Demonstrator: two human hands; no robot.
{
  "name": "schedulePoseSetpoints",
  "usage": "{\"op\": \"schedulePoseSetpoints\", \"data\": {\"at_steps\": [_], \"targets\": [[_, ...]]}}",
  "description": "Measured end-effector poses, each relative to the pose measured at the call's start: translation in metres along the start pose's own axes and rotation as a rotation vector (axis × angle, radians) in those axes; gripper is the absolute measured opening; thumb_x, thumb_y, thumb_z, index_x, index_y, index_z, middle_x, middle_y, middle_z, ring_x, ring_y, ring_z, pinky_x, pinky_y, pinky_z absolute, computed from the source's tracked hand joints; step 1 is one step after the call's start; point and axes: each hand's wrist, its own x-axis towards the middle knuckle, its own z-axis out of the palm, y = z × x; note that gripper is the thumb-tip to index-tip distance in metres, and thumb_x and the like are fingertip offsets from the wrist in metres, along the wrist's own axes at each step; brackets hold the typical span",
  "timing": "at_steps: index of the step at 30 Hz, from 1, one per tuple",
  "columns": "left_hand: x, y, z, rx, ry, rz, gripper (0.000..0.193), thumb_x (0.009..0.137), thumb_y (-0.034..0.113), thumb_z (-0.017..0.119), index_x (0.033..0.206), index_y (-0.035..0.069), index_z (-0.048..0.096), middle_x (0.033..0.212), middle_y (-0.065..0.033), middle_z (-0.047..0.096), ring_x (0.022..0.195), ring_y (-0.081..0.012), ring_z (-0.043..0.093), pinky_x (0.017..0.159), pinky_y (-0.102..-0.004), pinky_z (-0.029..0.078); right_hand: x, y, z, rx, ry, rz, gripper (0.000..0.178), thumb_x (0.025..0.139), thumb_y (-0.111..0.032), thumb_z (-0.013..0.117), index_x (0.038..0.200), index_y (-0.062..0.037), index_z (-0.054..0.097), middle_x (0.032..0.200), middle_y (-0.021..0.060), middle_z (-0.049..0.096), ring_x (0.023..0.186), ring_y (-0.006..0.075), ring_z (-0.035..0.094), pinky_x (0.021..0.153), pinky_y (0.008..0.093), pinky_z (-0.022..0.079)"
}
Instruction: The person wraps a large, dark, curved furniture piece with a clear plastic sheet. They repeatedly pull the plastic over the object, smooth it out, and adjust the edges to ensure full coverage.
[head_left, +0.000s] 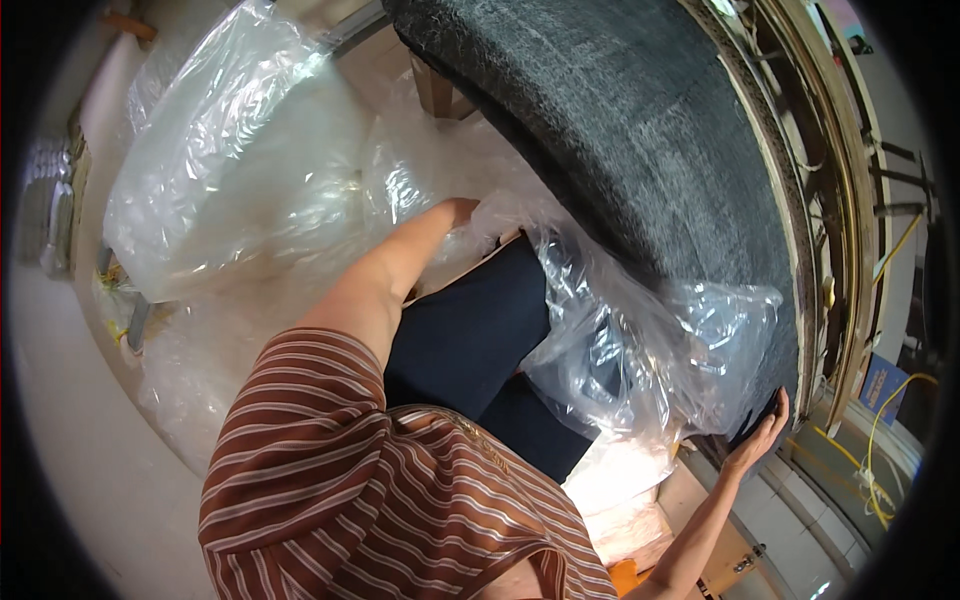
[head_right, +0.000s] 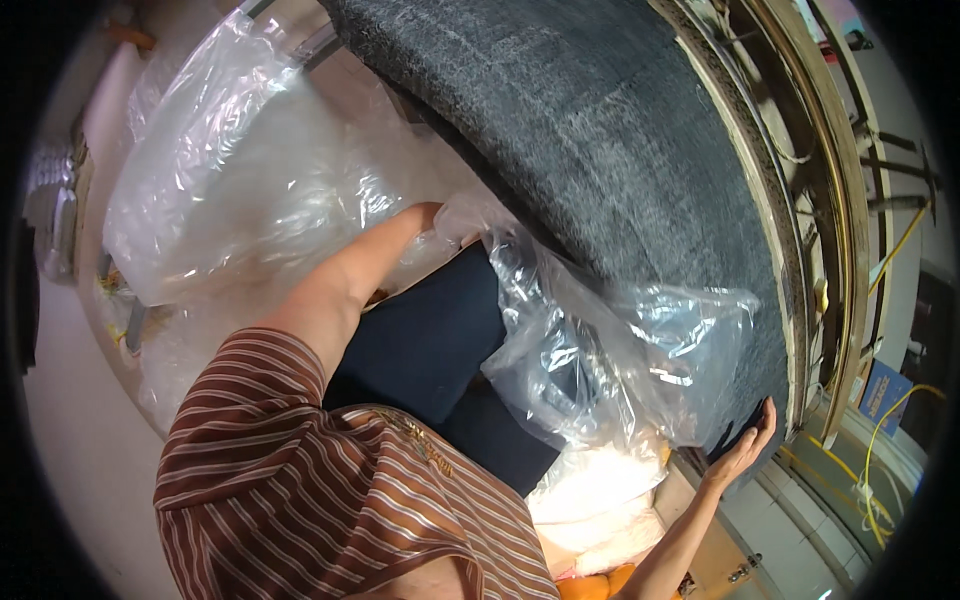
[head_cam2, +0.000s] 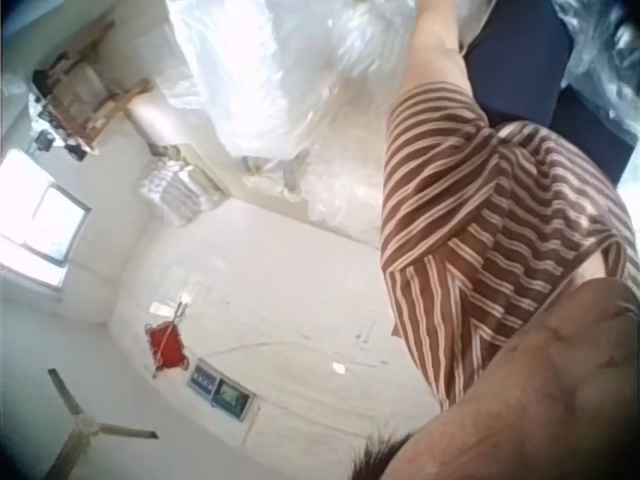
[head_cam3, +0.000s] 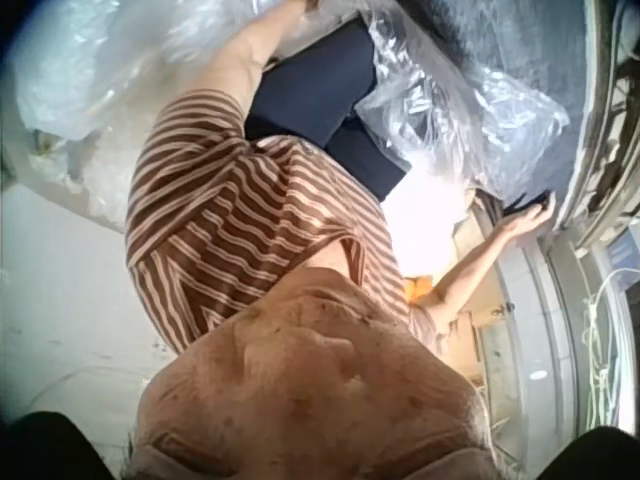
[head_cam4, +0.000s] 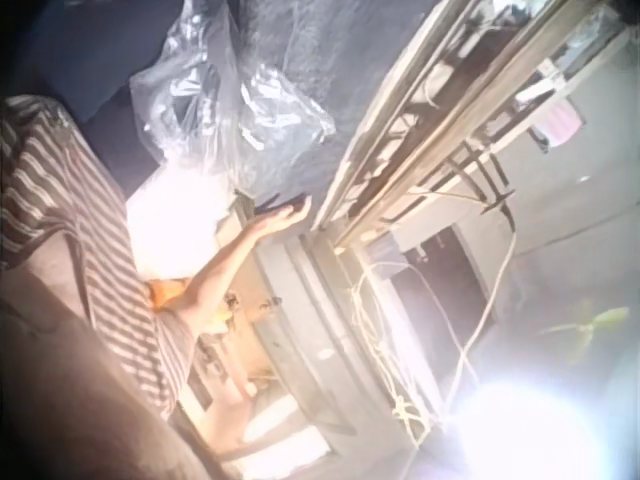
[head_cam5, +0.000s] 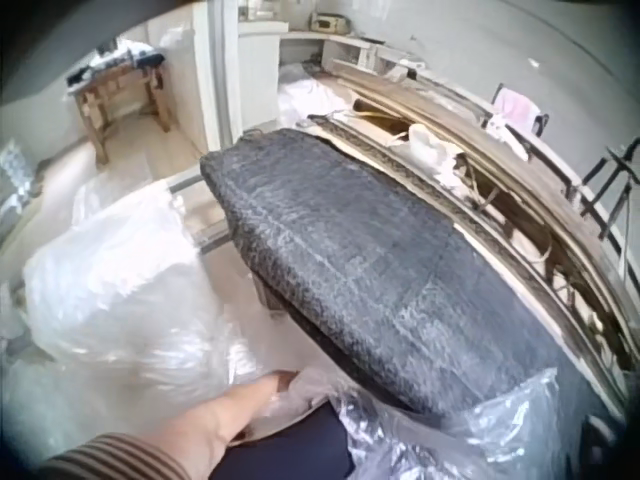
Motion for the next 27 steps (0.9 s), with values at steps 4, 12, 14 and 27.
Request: {"op": "schedulePoseSetpoints", "data": {"at_steps": [4, 12, 14, 27], "targets": [[-0.029, 0.004, -0.02, -0.301, 0.214, 0.034, 0.06, 0.085, 0.028, 0.06, 0.136, 0.001, 0.041, 0.125, -0.021, 0.055, 0.11, -0.0292, 0.057, 0.093, -0.0373, 0.046, 0.0, 0.008, -0.005, 0.053, 0.03, -0.024, 0.051, 0.097, -0.034, 0.039, 0.132, 0.0025, 0.046, 0.135, 0.0148, 0.048, 0.128, 0.0252, 0.042, 0.11, 0.0363, 0.026], [-0.325, 0.027, -0.13, -0.387, 0.883, -0.047, 0.052, 0.092, 0.038, 0.049, 0.128, 0.0, 0.051, 0.12, -0.0189, 0.057, 0.107, -0.0272, 0.057, 0.092, -0.0393, 0.046, -0.002, 0.008, -0.013, 0.053, 0.057, -0.125, 0.039, 0.098, -0.021, 0.039, 0.127, 0.0007, 0.051, 0.129, 0.0124, 0.052, 0.124, 0.0232, 0.046, 0.106, 0.0328, 0.03], [-0.43, 0.017, -0.165, -0.307, 1.06, -0.003, 0.053, 0.092, 0.039, 0.049, 0.128, 0.0, 0.051, 0.121, -0.0194, 0.056, 0.108, -0.0281, 0.056, 0.092, -0.04, 0.046, -0.001, 0.027, -0.017, 0.12, 0.065, -0.139, 0.041, 0.099, -0.025, 0.039, 0.127, 0.0008, 0.051, 0.13, 0.0126, 0.052, 0.124, 0.0232, 0.045, 0.107, 0.0329, 0.029], [-1.072, -0.05, -0.082, 0.562, 2.044, -1.163, 0.06, 0.091, 0.046, 0.049, 0.128, -0.002, 0.049, 0.128, -0.0228, 0.051, 0.113, -0.0336, 0.053, 0.096, -0.0446, 0.043, -0.008, 0.042, -0.022, 0.293, 0.104, 0.003, 0.049, 0.1, -0.038, 0.038, 0.126, -0.0017, 0.055, 0.13, 0.0106, 0.053, 0.126, 0.0207, 0.045, 0.109, 0.0329, 0.028]]}}
